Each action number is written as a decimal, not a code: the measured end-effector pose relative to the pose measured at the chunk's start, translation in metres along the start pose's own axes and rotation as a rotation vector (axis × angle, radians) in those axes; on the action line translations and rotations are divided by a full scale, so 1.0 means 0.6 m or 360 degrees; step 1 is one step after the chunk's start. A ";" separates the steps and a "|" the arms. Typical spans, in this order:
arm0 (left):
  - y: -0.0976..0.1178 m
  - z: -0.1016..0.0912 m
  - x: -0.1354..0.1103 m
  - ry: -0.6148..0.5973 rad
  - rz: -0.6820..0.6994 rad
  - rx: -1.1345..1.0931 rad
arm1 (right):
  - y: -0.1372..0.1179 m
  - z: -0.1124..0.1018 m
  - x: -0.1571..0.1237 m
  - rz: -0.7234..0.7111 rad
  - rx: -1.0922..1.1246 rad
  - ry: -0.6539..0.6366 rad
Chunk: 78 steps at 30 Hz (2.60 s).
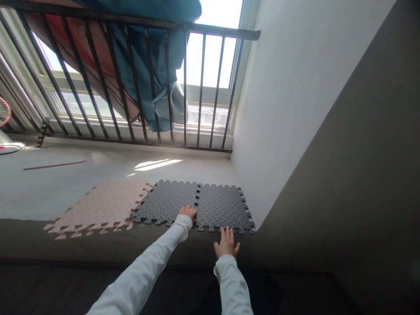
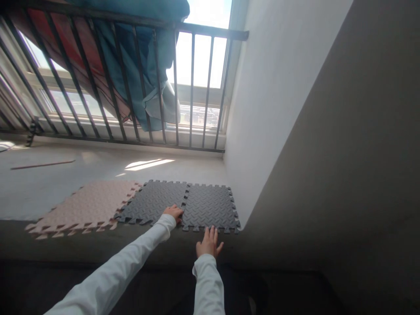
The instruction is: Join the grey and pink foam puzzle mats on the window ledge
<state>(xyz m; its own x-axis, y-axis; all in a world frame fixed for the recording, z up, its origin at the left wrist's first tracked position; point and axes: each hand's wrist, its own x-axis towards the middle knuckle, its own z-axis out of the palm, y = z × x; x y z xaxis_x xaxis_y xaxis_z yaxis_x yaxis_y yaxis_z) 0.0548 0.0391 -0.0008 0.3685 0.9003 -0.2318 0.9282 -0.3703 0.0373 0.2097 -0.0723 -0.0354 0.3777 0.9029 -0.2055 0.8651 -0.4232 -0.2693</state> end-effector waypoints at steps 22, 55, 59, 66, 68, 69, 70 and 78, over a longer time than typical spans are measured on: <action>-0.018 0.027 -0.001 0.0010 0.0024 -0.0137 | -0.008 -0.004 -0.001 0.0050 0.0045 -0.0003; -0.030 0.066 -0.013 0.0002 -0.0061 -0.0123 | -0.010 -0.006 -0.003 0.0061 0.0053 -0.0014; -0.019 0.071 -0.013 0.0007 -0.0113 -0.0142 | -0.013 -0.008 -0.005 0.0071 0.0069 -0.0006; -0.018 0.033 0.005 -0.0047 -0.0111 -0.0122 | -0.015 -0.013 -0.008 0.0071 0.0147 -0.0022; -0.022 0.020 0.018 -0.0044 -0.0145 -0.0133 | -0.014 -0.011 -0.007 0.0074 0.0149 -0.0026; -0.024 0.015 0.026 -0.0051 -0.0177 -0.0146 | -0.013 -0.010 -0.007 0.0073 0.0150 -0.0026; -0.027 0.012 0.033 -0.0062 -0.0215 -0.0159 | -0.012 -0.010 -0.007 0.0072 0.0149 -0.0023; -0.038 0.008 0.092 -0.0123 -0.0208 -0.0089 | -0.010 -0.010 -0.007 0.0053 0.0140 -0.0008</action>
<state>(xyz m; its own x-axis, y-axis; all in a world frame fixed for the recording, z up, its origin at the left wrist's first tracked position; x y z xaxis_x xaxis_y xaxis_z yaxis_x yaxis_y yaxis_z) 0.0540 0.0963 -0.0194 0.2415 0.9189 -0.3120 0.9701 -0.2362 0.0554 0.2047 -0.0733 -0.0270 0.4042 0.8878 -0.2202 0.8195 -0.4584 -0.3438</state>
